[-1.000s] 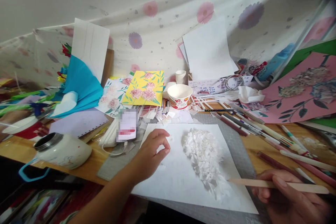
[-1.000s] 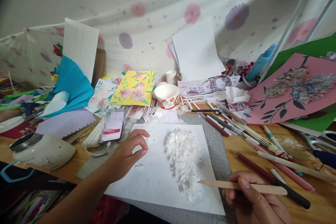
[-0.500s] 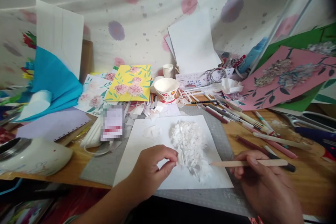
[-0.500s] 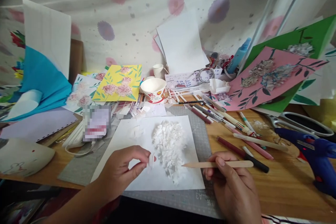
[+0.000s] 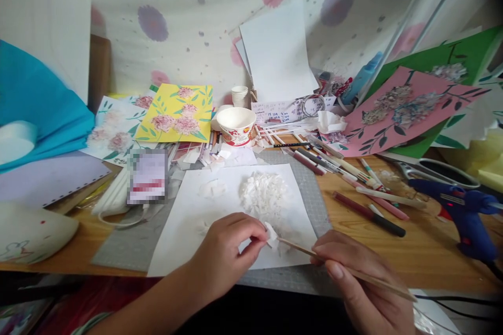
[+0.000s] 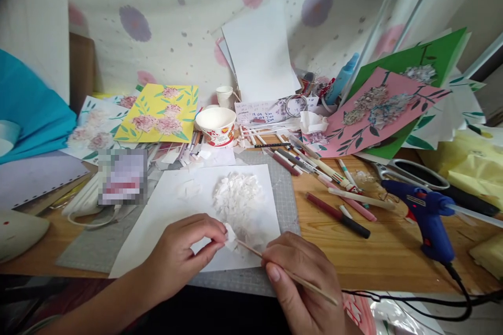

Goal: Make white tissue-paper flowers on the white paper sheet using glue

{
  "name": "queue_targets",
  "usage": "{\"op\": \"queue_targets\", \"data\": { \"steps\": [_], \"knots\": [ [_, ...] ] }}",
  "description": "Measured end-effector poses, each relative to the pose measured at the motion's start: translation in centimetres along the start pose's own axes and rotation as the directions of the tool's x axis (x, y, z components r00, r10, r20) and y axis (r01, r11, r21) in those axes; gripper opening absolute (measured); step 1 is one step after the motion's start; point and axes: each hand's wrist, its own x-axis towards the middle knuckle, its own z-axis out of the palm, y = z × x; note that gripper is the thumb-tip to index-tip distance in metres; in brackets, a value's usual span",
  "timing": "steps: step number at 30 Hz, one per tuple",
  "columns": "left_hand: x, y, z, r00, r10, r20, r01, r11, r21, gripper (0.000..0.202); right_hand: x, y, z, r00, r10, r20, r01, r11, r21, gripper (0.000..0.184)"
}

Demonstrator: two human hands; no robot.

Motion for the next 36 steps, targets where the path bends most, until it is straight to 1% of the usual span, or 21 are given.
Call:
{"op": "queue_targets", "data": {
  "steps": [2,4,7,10,14,16,19,24,28,32,36],
  "knots": [
    [-0.1,-0.2,0.2,0.999,-0.027,0.017,0.028,0.999,-0.016,0.016,0.0,0.0,0.0,1.0,-0.006,-0.013,0.005,0.998,-0.064,0.024],
    [-0.1,-0.5,0.5,0.998,-0.051,0.025,0.051,0.999,-0.017,0.016,-0.1,0.1,-0.1,1.0,0.017,-0.023,-0.019,0.995,-0.094,0.024],
    [0.0,-0.8,1.2,0.997,-0.076,0.027,0.076,0.997,-0.01,0.016,-0.2,0.1,-0.4,0.999,0.038,-0.037,-0.042,0.994,-0.102,0.024],
    [0.2,-0.8,1.8,0.994,-0.099,0.046,0.098,0.995,0.02,0.017,-0.2,-0.2,-0.8,0.999,0.026,-0.032,-0.029,0.995,-0.096,0.021],
    [0.3,-0.6,2.1,0.99,-0.128,0.061,0.122,0.989,0.084,0.018,0.3,-0.6,-0.8,0.999,-0.022,0.041,0.027,0.992,-0.125,0.019],
    [0.3,-0.6,2.1,0.988,-0.144,0.061,0.137,0.985,0.11,0.019,0.7,-0.7,-0.6,0.994,-0.042,0.1,0.057,0.988,-0.145,0.017],
    [0.1,-0.7,2.1,0.985,-0.161,0.065,0.152,0.98,0.131,0.019,1.1,-0.6,-0.1,0.986,-0.061,0.155,0.09,0.979,-0.186,0.015],
    [-0.1,-0.9,2.4,0.99,-0.127,0.064,0.115,0.981,0.158,0.015,1.3,-0.5,0.4,0.971,-0.098,0.217,0.163,0.937,-0.309,0.013],
    [-0.2,-1.0,2.5,0.995,-0.09,0.05,0.081,0.983,0.163,0.016,1.5,-0.6,0.2,0.961,-0.176,0.213,0.252,0.874,-0.415,0.015],
    [-0.3,-1.2,2.5,0.998,-0.056,0.039,0.049,0.986,0.16,0.015,1.3,-1.0,-0.2,0.969,-0.159,0.19,0.231,0.859,-0.458,0.013],
    [-0.4,-1.3,2.7,0.999,-0.044,0.031,0.038,0.985,0.167,0.014,0.8,-1.6,-0.4,0.969,-0.155,0.191,0.223,0.88,-0.42,0.014]
  ]
}}
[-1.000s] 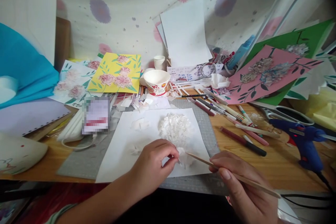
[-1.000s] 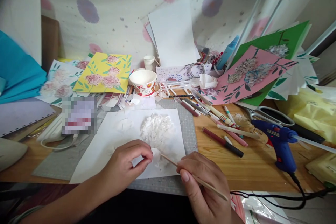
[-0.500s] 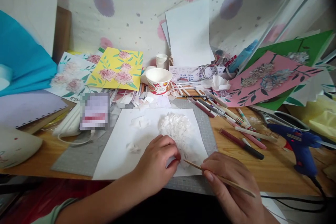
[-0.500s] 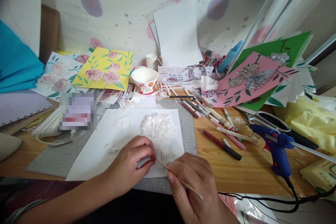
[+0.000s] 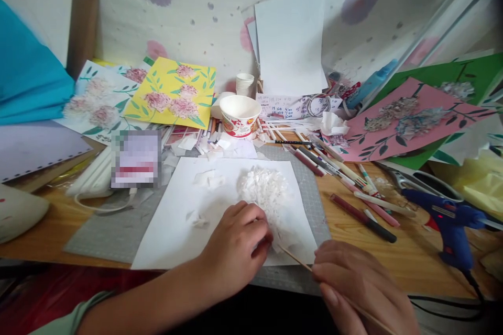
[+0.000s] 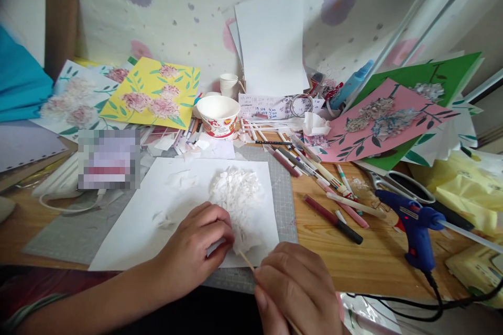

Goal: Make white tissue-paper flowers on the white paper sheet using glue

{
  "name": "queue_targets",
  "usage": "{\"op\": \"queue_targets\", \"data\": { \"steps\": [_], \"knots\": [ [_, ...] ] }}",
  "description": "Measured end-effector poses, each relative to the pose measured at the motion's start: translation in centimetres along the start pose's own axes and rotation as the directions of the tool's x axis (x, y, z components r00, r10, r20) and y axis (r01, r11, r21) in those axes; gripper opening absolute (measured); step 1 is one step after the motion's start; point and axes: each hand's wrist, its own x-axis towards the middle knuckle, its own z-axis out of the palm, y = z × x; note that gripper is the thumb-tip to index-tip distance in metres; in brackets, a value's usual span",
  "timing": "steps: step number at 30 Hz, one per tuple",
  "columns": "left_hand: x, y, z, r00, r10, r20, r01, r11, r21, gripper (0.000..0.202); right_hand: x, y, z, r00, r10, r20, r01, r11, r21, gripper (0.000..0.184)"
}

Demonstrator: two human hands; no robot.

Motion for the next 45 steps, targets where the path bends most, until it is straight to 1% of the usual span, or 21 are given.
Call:
{"op": "queue_targets", "data": {
  "steps": [5,9,16,19,21,23,27,30,34,37,40,42,45],
  "knots": [
    [-0.1,0.0,0.1,1.0,0.003,0.002,-0.003,1.0,0.01,0.014,0.2,-0.2,0.5,1.0,-0.015,0.016,0.015,1.0,-0.003,0.015],
    [0.0,0.1,0.0,1.0,-0.005,0.015,0.005,1.0,0.014,0.014,0.4,0.2,1.0,1.0,-0.023,0.018,0.023,0.998,-0.051,0.015],
    [0.3,0.1,0.2,0.999,-0.006,0.033,0.005,1.0,0.018,0.012,0.4,0.5,1.1,0.998,-0.06,0.031,0.063,0.992,-0.111,0.014],
    [0.3,0.1,0.1,0.999,-0.012,0.047,0.012,1.0,0.009,0.012,0.9,0.5,1.2,0.995,-0.072,0.065,0.078,0.991,-0.108,0.013],
    [0.3,0.1,0.0,0.999,-0.024,0.049,0.024,1.0,-0.005,0.013,1.4,0.5,1.4,0.992,-0.06,0.109,0.069,0.994,-0.089,0.014],
    [0.3,0.0,-0.1,0.998,-0.04,0.043,0.041,0.999,-0.025,0.013,1.8,0.7,1.5,0.988,-0.027,0.153,0.038,0.997,-0.067,0.014],
    [0.3,0.0,-0.2,0.998,-0.051,0.02,0.053,0.997,-0.056,0.012,2.7,1.1,1.7,0.977,0.067,0.201,-0.061,0.997,-0.038,0.018],
    [0.1,0.1,-0.5,0.999,-0.001,0.038,0.003,0.998,-0.061,0.011,3.5,1.5,2.0,0.955,0.15,0.255,-0.149,0.989,-0.022,0.021],
    [0.0,0.2,-0.7,0.995,0.049,0.091,-0.044,0.997,-0.058,0.015,4.3,2.1,2.5,0.923,0.25,0.293,-0.28,0.958,0.064,0.026],
    [-0.1,0.1,-0.6,0.991,0.033,0.132,-0.03,0.999,-0.027,0.018,4.3,2.4,2.8,0.922,0.29,0.258,-0.329,0.937,0.121,0.028],
    [0.0,0.1,-0.5,0.988,-0.002,0.157,0.001,1.0,0.003,0.017,3.6,2.7,3.0,0.913,0.373,0.164,-0.4,0.897,0.189,0.027],
    [0.0,0.0,-0.4,0.987,-0.025,0.16,0.024,1.0,0.012,0.017,2.8,2.9,3.0,0.893,0.44,0.1,-0.45,0.854,0.261,0.026],
    [0.1,0.0,-0.3,0.985,-0.046,0.164,0.046,0.999,0.006,0.02,1.3,3.2,3.2,0.841,0.54,-0.021,-0.489,0.778,0.395,0.023]
  ]
}}
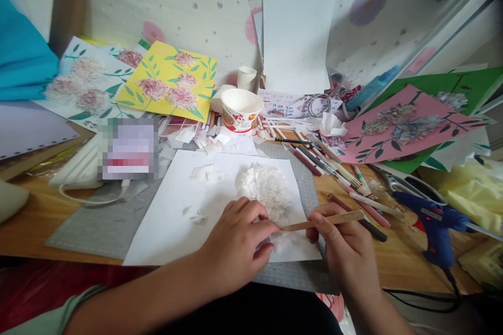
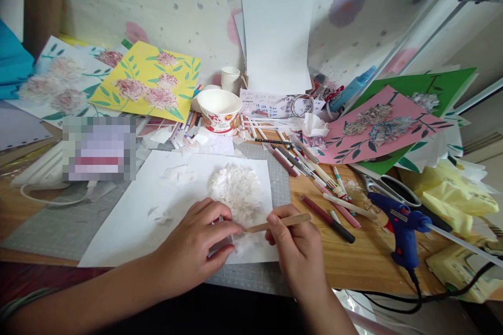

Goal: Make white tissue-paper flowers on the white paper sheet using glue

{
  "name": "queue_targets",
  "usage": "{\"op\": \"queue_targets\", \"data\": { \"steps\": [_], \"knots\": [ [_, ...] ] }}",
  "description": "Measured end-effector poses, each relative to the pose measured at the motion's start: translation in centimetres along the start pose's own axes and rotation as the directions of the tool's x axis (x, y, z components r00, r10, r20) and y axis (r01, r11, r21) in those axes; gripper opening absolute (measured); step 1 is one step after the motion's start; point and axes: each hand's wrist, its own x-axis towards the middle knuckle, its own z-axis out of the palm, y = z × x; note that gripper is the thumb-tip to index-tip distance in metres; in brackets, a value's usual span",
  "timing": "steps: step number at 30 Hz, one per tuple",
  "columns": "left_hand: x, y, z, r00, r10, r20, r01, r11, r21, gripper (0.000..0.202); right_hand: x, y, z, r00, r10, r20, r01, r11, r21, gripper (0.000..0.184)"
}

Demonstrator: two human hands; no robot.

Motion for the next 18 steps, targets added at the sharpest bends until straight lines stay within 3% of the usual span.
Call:
{"op": "queue_targets", "data": {
  "steps": [3,5,12,18],
  "knots": [
    [0.1,0.1,0.1,1.0,-0.011,-0.001,0.011,1.0,-0.006,0.019,-1.0,0.9,-0.2,0.988,0.037,-0.149,-0.017,0.991,0.133,0.019],
    [0.2,0.1,0.1,1.0,-0.021,-0.005,0.021,1.0,-0.007,0.017,-1.4,1.2,-0.3,0.983,0.052,-0.178,-0.016,0.981,0.195,0.017],
    [0.4,-0.1,0.1,0.999,-0.036,-0.027,0.035,0.999,-0.032,0.015,-1.8,0.8,0.0,0.992,0.123,-0.033,-0.111,0.962,0.249,0.019],
    [-0.2,0.0,-0.2,0.987,0.016,-0.161,-0.024,0.999,-0.046,0.015,-1.6,1.9,0.8,0.976,0.198,-0.09,-0.16,0.935,0.318,0.023]
  ]
}}
